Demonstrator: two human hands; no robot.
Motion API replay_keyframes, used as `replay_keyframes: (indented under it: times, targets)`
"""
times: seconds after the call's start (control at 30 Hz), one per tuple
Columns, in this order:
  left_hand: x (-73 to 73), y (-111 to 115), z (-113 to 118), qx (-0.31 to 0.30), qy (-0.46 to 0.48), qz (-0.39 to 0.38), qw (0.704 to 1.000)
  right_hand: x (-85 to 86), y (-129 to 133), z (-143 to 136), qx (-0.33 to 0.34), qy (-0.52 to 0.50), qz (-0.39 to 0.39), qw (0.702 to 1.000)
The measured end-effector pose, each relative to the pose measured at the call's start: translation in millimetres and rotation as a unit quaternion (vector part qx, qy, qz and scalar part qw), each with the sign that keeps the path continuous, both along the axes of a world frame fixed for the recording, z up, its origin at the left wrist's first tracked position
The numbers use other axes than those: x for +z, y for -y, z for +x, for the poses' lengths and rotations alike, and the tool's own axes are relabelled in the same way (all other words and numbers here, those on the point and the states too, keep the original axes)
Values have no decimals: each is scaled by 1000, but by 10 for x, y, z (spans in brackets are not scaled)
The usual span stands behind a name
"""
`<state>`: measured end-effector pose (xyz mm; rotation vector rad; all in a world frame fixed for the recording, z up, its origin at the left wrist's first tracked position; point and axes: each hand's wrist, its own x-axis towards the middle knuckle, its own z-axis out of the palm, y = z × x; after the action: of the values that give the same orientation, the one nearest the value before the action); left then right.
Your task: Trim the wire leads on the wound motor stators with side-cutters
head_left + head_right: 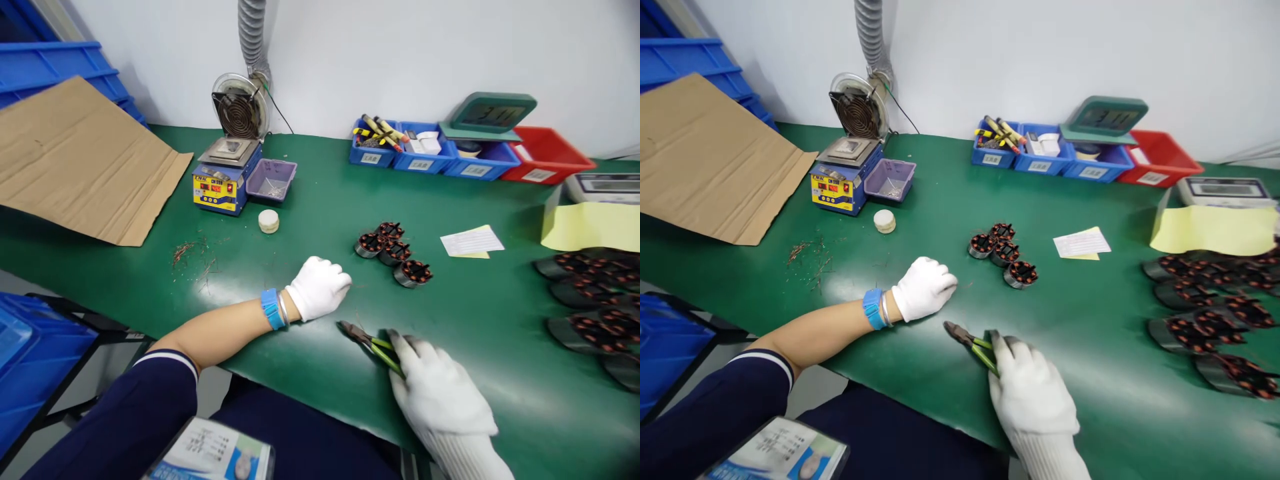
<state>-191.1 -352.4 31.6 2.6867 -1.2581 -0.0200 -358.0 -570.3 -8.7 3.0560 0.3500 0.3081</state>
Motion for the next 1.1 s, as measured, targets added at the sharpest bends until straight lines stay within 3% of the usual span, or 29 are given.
replay_keyframes:
  times: [0.1,0.17,0.2,0.27,0.37,0.4,0.47,0.57,0.63,0.77,0.93,1.1]
  targets:
    - [37,-16,-45,37,-21,-17,999,-80,61,-25,2,59,167,984]
    - [79,-23,-60,54,-52,-23,997,-100,46,-114,-71,19,301,951]
    - [99,-24,-60,58,-70,-21,996,-95,15,-163,-115,-26,380,918]
    - [131,-20,-48,61,-100,-13,993,-56,-80,-221,-162,-152,553,803]
    - [153,-14,-17,56,-119,-1,991,58,-236,-149,-155,-334,720,588]
    - [154,-15,-9,53,-121,2,991,105,-275,-88,-157,-377,738,537]
    - [153,-18,3,48,-120,4,992,200,-322,51,-170,-429,743,485]
    - [142,-21,12,41,-112,-1,993,303,-340,214,-190,-460,736,458]
    - [136,-21,18,34,-110,-5,993,329,-339,277,-202,-468,729,456]
    - [130,-22,34,25,-108,-1,994,325,-349,364,-205,-477,713,472]
    - [123,-35,60,9,-104,4,995,370,-405,426,-196,-439,710,515]
    - [118,-25,66,6,-107,2,994,354,-470,433,-171,-438,713,521]
